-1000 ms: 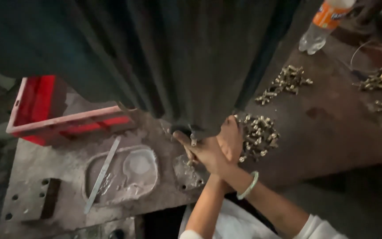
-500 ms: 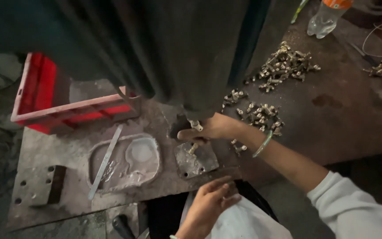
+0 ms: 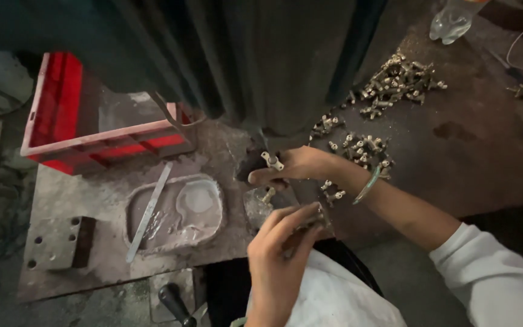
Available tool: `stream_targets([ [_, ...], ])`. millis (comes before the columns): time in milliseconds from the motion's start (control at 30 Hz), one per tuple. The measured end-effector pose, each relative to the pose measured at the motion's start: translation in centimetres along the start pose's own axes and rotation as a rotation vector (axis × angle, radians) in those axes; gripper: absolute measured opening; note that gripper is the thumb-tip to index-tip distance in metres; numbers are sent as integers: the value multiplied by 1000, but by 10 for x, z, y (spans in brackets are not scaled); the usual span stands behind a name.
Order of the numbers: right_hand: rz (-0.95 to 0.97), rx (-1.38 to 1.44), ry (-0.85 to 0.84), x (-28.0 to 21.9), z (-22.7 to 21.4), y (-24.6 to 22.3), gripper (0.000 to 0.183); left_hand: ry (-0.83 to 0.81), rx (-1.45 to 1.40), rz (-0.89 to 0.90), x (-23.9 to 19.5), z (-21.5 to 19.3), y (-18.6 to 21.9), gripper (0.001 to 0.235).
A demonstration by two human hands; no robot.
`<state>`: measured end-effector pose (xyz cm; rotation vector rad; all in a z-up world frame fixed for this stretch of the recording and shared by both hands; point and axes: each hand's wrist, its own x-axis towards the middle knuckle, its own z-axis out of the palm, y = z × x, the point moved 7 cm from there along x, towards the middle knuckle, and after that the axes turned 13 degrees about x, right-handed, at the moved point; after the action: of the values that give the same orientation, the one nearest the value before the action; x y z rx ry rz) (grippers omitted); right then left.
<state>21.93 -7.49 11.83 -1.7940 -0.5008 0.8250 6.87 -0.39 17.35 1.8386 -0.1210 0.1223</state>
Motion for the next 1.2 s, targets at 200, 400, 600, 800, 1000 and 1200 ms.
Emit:
stream_targets([
  [200,130,-186,97,8,-7,24,63,-6,843,618,4,31,-92,52],
  [400,216,-222,115,1,-11,27,64,5,749,137,9,13,-89,66],
  [600,223,-197,106,0,-13,24,71,-99,1077,105,30,27,-97,59],
  [800,92,43,148,-3,-9,15,52,-20,1222,185,34,51,-118,38],
  [1000,42,92,134,-3,-2,3,54,88,1154,493,62,122,-120,33],
  [1200,-4,125,170,-4,-3,0,48,-179,1009,252,78,125,-134,21],
])
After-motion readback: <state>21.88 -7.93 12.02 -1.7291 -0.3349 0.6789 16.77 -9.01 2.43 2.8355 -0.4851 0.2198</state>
